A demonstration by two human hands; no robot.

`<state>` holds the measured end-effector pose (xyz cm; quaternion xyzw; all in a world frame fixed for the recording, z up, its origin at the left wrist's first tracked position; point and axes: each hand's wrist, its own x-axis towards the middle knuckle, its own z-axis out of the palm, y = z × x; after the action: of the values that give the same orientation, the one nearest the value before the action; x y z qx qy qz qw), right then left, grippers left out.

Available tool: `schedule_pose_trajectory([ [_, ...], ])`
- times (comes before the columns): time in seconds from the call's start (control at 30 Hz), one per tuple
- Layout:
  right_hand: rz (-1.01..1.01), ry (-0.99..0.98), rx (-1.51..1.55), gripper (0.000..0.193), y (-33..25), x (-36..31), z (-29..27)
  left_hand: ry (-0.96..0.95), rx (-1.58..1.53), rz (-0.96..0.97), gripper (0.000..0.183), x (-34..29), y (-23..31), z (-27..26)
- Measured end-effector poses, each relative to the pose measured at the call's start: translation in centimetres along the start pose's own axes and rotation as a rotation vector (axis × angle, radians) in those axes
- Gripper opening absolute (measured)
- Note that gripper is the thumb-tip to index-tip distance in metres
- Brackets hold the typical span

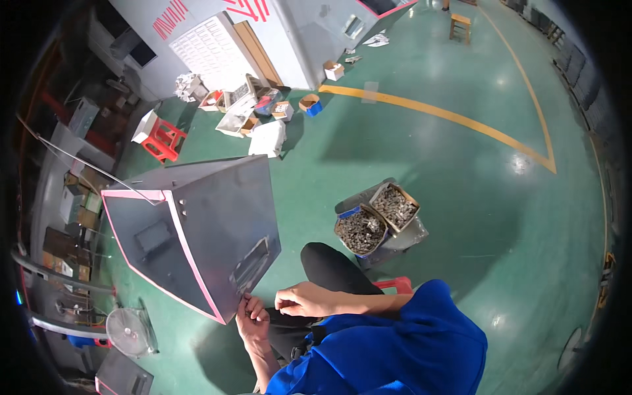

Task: Manually inserting small metal pins or screws into designated slots on a metal enclosure.

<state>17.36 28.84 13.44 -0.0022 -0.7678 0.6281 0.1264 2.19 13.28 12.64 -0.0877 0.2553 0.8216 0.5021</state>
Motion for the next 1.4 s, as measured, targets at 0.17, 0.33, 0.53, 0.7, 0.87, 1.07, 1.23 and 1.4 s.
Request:
schedule_pose_trajectory([
  [0.17, 0.057, -0.04, -0.029, 0.015, -1.4, -0.3, 0.1, 0.053, 0.189, -0.014, 0.014, -0.1, -1.7, 1.3],
  [0.33, -0.046, 0.008, 0.031, 0.015, -2.0, -0.4, 0.4, 0.163, 0.378, -0.04, 0.015, -0.2, -3.7, 2.8],
  [0.53, -0.049, 0.075, -0.093, 0.015, -0.8, -0.4, 1.1, -0.044, 0.304, -0.137, 0.019, 1.5, -4.2, -0.3],
  [0.7, -0.058, 0.064, -0.229, 0.016, 0.2, -0.5, 1.2, 0.121, 0.429, -0.131, 0.02, 1.0, -5.4, 0.8],
  [0.87, -0.065, 0.021, -0.3, 0.016, 0.5, -0.6, 1.5, 0.054, 0.368, -0.191, 0.024, 1.0, -5.9, -1.5],
  [1.07, -0.116, 0.154, -0.409, 0.023, 2.2, -0.5, 2.1, 0.041, 0.329, -0.179, 0.023, 1.5, -6.1, -4.0],
  [1.23, -0.02, 0.259, -0.479, 0.019, 3.4, -0.9, -0.6, 0.103, 0.22, -0.173, 0.025, 2.5, -5.4, -5.9],
  [1.4, 0.221, 0.341, -0.668, 0.02, 8.2, -2.6, -5.2, 0.098, 0.123, -0.162, 0.042, 4.1, -3.9, -13.3],
])
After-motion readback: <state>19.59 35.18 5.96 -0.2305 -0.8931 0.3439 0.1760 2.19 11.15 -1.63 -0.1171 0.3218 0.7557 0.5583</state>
